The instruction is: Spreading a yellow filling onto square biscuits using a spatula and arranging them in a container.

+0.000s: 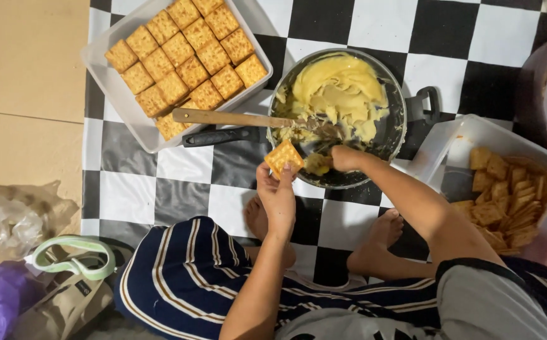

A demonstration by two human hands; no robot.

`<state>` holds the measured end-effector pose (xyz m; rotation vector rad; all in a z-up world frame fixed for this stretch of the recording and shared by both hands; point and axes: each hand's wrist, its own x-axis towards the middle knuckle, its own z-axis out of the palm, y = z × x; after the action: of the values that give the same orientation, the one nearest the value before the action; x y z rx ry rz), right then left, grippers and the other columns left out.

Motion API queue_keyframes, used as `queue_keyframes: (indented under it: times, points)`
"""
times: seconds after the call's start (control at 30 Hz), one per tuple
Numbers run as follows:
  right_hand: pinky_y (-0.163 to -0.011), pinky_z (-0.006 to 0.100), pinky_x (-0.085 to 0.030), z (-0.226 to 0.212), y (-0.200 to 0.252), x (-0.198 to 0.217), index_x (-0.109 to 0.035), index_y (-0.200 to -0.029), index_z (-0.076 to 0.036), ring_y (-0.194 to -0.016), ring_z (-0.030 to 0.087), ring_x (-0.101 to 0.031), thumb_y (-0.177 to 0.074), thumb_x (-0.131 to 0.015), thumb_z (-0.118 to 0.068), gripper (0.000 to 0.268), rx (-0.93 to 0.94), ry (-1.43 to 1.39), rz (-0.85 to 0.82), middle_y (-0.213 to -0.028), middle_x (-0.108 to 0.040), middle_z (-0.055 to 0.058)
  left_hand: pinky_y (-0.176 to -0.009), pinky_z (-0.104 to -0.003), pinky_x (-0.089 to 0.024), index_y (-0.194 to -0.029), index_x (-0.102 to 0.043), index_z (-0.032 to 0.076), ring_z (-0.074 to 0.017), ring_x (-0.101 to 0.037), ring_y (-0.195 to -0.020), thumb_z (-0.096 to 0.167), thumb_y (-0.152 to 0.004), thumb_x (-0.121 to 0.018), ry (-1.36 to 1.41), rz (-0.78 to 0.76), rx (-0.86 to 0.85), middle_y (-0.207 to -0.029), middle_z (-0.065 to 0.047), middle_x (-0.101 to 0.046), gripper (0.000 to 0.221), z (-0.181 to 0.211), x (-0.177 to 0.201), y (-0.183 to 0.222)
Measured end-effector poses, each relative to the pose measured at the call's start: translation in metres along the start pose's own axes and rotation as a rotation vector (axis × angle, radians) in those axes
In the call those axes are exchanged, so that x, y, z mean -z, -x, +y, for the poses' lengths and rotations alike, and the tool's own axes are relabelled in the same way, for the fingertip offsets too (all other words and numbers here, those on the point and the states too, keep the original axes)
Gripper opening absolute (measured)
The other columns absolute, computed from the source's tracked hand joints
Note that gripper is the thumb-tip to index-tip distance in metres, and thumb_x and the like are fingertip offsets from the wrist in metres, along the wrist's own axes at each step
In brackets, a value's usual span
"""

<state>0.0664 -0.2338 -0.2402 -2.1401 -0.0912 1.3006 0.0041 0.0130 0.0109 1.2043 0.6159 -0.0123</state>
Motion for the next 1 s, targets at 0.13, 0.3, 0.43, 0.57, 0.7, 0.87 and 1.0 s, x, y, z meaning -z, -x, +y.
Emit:
queue_keyframes:
  times: [0.13,0.3,0.43,0.57,0.7,0.87,1.0]
  points:
    - [-0.036,0.034,-0.032,-0.111,0.077,0.032,-0.061,-0.091,0.013,-0.043,0.024,-0.046,-0.096,-0.049,-0.010,0.027,-0.068,-0.211,0.005,-0.060,-0.056,0.020,-0.093,-0.036,-0.059,-0.128,-0.059,0.001,-0.0163,-0.067,-0.102,0.004,-0.099,-0.065,-0.007,0.034,-0.087,-0.112,-0.018,-0.073,0.029,0.030,-0.009,-0.004]
    - [-0.026,0.017,-0.027,-0.117,0.062,0.017,-0.056,-0.089,-0.018,-0.037,0.007,-0.037,-0.101,-0.057,-0.037,0.023,0.072,-0.779,0.094,-0.054,-0.046,0.001,-0.095,-0.038,-0.060,-0.136,-0.060,0.002,-0.0214,-0.071,-0.105,0.002,-0.099,-0.064,0.107,0.090,-0.115,-0.119,-0.017,-0.072,0.037,0.050,0.000,-0.012]
    - [-0.030,0.017,-0.024,-0.134,0.117,0.056,-0.048,-0.089,-0.017,-0.039,0.006,-0.036,-0.103,-0.054,-0.032,0.021,0.220,-0.778,0.188,-0.056,-0.038,-0.004,-0.095,-0.042,-0.060,-0.137,-0.060,0.000,-0.0244,-0.072,-0.105,0.000,-0.099,-0.064,0.178,0.067,-0.134,-0.120,-0.019,-0.072,0.038,0.056,-0.002,-0.019]
    - [-0.052,0.024,-0.047,-0.133,0.181,0.101,-0.063,-0.098,-0.012,-0.060,0.012,-0.062,-0.102,-0.061,-0.035,0.023,0.263,-0.352,0.629,-0.067,-0.065,0.002,-0.095,-0.037,-0.059,-0.138,-0.060,0.002,-0.0198,-0.070,-0.105,-0.005,-0.096,-0.061,0.206,-0.082,-0.021,-0.116,-0.012,-0.071,0.042,0.038,-0.027,-0.019]
    - [-0.072,0.043,-0.058,-0.122,0.237,0.104,-0.060,-0.119,-0.015,-0.087,0.030,-0.073,-0.107,-0.051,-0.041,0.029,0.146,0.039,1.066,-0.086,-0.075,0.008,-0.090,-0.042,-0.062,-0.137,-0.059,0.000,-0.0299,-0.073,-0.100,-0.015,-0.084,-0.059,0.344,-0.390,0.216,-0.114,-0.019,-0.071,0.056,0.030,-0.065,-0.015]
    - [-0.063,0.045,-0.055,-0.177,0.297,0.057,-0.058,-0.116,-0.007,-0.076,0.038,-0.069,-0.109,-0.041,-0.029,0.029,0.239,0.410,1.453,-0.085,-0.066,0.018,-0.086,-0.044,-0.063,-0.134,-0.061,-0.002,-0.0317,-0.074,-0.099,-0.014,-0.082,-0.059,0.276,-0.623,0.249,-0.114,-0.021,-0.072,0.054,0.047,-0.108,-0.002]
    - [-0.070,0.033,-0.056,-0.182,0.313,0.036,-0.064,-0.118,-0.004,-0.085,0.028,-0.066,-0.105,-0.045,-0.016,0.026,0.333,0.733,1.605,-0.096,-0.061,0.009,-0.090,-0.046,-0.062,-0.132,-0.063,-0.003,-0.0314,-0.074,-0.099,-0.013,-0.078,-0.057,0.211,-0.734,0.244,-0.113,-0.021,-0.073,0.055,0.057,-0.118,-0.010]
